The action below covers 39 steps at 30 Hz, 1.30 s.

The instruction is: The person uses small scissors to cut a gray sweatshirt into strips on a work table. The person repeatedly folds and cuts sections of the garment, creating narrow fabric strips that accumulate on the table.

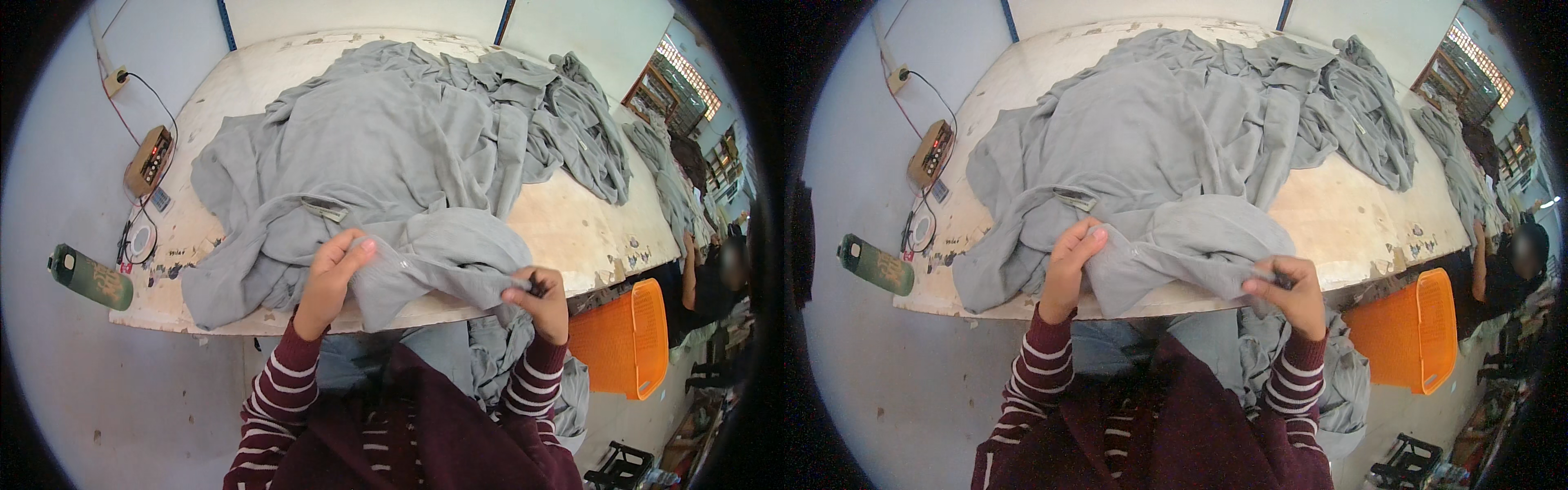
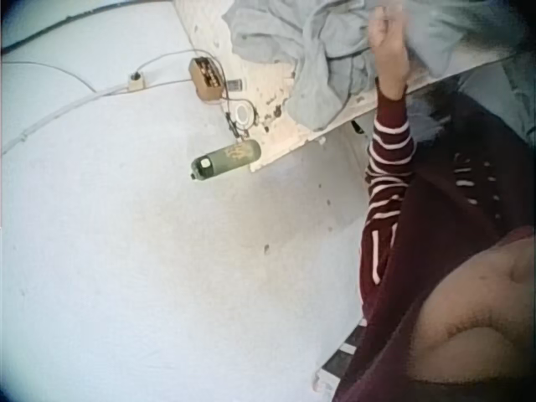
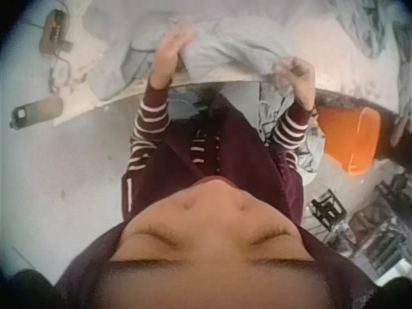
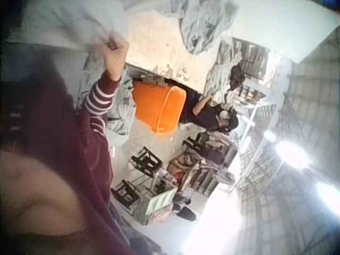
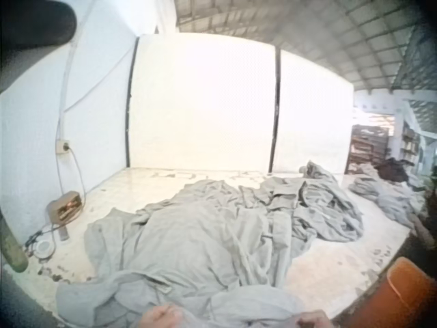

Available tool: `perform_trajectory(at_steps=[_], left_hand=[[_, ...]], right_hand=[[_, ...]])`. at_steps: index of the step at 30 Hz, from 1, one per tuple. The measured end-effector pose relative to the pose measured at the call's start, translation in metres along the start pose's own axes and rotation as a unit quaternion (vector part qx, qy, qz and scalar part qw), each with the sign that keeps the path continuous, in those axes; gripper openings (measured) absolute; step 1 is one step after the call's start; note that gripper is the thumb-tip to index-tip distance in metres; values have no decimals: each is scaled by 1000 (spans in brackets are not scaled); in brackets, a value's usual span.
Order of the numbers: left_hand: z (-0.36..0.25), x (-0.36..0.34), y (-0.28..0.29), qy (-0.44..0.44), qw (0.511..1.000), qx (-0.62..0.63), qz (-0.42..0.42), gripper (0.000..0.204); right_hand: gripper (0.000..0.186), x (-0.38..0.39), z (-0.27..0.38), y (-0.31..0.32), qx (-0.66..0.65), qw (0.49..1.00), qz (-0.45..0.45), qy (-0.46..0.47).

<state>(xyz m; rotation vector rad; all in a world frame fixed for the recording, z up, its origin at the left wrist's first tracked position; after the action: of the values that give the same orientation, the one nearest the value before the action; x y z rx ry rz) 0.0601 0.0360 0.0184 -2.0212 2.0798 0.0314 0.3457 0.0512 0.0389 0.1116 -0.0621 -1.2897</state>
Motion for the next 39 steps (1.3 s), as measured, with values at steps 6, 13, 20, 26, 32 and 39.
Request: perform_trajectory(at_steps=[6,13,20,26,32,39], left_hand=[[-36,5,-23,-304,882,-357,-56,39],[-36,12,-23,-119,935,-297,154,41],[-24,23,-60,-127,975,-176,49,29],[-7,20,-64,-100,982,-157,-43,15],[4,21,-65,-87,987,-124,-60,12],[-3,23,-64,-131,974,-175,-67,11]], right_hand=[[19,-15,3,-29,-196,980,46,-14],[25,-26,16,-25,-235,972,8,11],[23,-27,10,-52,-248,965,65,55],[40,-14,40,-55,140,965,-125,182],[20,18,46,-64,220,964,-64,133],[19,12,45,-67,246,952,-83,165]])
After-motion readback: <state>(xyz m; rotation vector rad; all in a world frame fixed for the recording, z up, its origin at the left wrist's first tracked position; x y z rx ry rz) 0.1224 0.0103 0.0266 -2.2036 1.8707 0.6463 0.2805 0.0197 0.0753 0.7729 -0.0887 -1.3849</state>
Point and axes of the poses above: each hand's wrist, its own x-axis away from the middle knuckle, its own y-axis out of the back of the hand, z = x × y, the point moved 4 cm from there along -x, towards the middle knuckle, and after that the axes turned 4 degrees about -y, right-handed, at the moved point
